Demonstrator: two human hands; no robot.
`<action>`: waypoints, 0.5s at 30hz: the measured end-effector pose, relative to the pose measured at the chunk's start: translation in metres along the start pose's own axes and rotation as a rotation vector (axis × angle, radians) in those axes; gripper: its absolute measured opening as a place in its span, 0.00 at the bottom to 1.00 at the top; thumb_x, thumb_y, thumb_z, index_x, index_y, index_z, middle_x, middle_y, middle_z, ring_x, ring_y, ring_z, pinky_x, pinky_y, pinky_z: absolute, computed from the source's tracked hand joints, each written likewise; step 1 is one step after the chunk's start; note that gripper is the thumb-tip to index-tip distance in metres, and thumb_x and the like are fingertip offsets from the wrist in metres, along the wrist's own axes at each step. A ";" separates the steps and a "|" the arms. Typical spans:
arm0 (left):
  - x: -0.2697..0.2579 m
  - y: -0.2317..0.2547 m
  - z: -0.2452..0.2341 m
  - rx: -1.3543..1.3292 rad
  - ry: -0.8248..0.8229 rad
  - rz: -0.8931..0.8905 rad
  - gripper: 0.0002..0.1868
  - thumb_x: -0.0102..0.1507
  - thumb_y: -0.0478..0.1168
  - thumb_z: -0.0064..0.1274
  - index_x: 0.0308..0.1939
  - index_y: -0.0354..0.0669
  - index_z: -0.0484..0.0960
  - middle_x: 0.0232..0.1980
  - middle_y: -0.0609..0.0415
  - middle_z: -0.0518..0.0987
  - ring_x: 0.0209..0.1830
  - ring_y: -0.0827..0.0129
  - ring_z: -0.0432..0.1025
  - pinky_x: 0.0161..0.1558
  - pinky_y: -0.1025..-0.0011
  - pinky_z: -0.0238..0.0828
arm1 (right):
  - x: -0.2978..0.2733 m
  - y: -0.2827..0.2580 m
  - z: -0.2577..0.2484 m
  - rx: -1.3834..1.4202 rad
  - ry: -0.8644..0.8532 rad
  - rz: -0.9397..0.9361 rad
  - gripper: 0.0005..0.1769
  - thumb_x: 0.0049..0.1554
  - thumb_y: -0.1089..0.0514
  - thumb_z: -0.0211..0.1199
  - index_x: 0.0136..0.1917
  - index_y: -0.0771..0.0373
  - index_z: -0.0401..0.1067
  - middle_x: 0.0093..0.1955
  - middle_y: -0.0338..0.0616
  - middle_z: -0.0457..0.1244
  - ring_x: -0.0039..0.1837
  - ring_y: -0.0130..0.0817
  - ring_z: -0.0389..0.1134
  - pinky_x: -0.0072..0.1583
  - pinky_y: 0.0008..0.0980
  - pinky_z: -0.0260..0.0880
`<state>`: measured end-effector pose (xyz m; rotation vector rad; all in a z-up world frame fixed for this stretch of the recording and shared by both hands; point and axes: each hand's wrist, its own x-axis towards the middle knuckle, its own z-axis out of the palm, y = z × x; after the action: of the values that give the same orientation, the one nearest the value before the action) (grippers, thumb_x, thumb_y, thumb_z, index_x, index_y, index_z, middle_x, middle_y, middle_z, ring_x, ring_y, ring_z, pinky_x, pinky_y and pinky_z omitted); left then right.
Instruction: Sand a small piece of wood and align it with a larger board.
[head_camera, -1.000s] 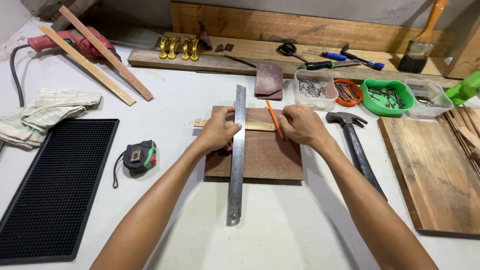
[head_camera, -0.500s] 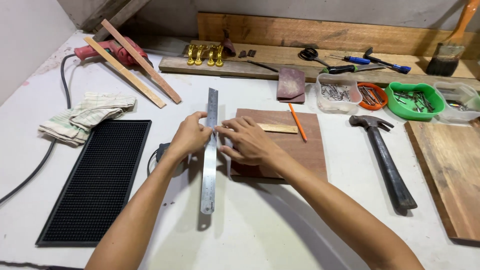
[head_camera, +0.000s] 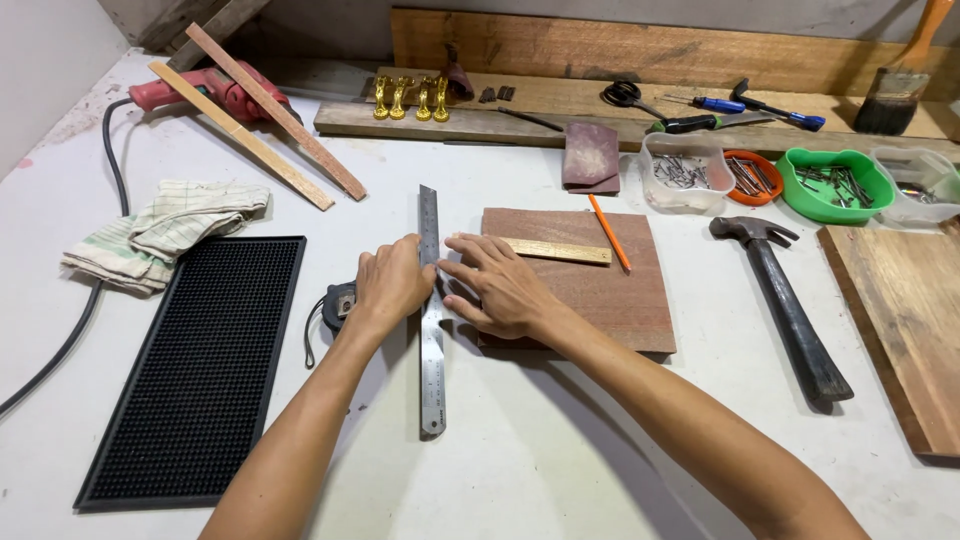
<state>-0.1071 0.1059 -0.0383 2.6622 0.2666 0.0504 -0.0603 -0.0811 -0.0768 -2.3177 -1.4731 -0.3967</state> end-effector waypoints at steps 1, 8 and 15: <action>-0.001 0.000 0.000 -0.002 -0.001 -0.003 0.18 0.63 0.42 0.56 0.55 0.39 0.82 0.40 0.39 0.86 0.45 0.52 0.81 0.57 0.57 0.66 | 0.000 -0.001 -0.002 0.001 -0.004 -0.002 0.32 0.62 0.40 0.55 0.71 0.62 0.69 0.75 0.59 0.56 0.78 0.54 0.53 0.76 0.51 0.49; -0.001 -0.012 0.013 0.211 0.199 0.159 0.18 0.58 0.46 0.65 0.47 0.39 0.85 0.34 0.45 0.83 0.36 0.58 0.76 0.46 0.60 0.63 | -0.002 -0.002 -0.005 0.040 0.031 0.012 0.29 0.60 0.44 0.60 0.68 0.63 0.70 0.74 0.57 0.57 0.76 0.53 0.56 0.74 0.51 0.54; 0.008 0.012 0.024 0.205 0.369 0.486 0.18 0.59 0.47 0.64 0.49 0.43 0.86 0.42 0.48 0.80 0.45 0.61 0.72 0.55 0.59 0.62 | -0.020 0.023 -0.031 -0.037 0.131 0.010 0.24 0.58 0.48 0.64 0.63 0.62 0.74 0.61 0.50 0.64 0.63 0.46 0.64 0.66 0.48 0.62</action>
<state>-0.0952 0.0863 -0.0543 2.8430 -0.2833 0.7045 -0.0489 -0.1196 -0.0614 -2.2795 -1.4020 -0.5658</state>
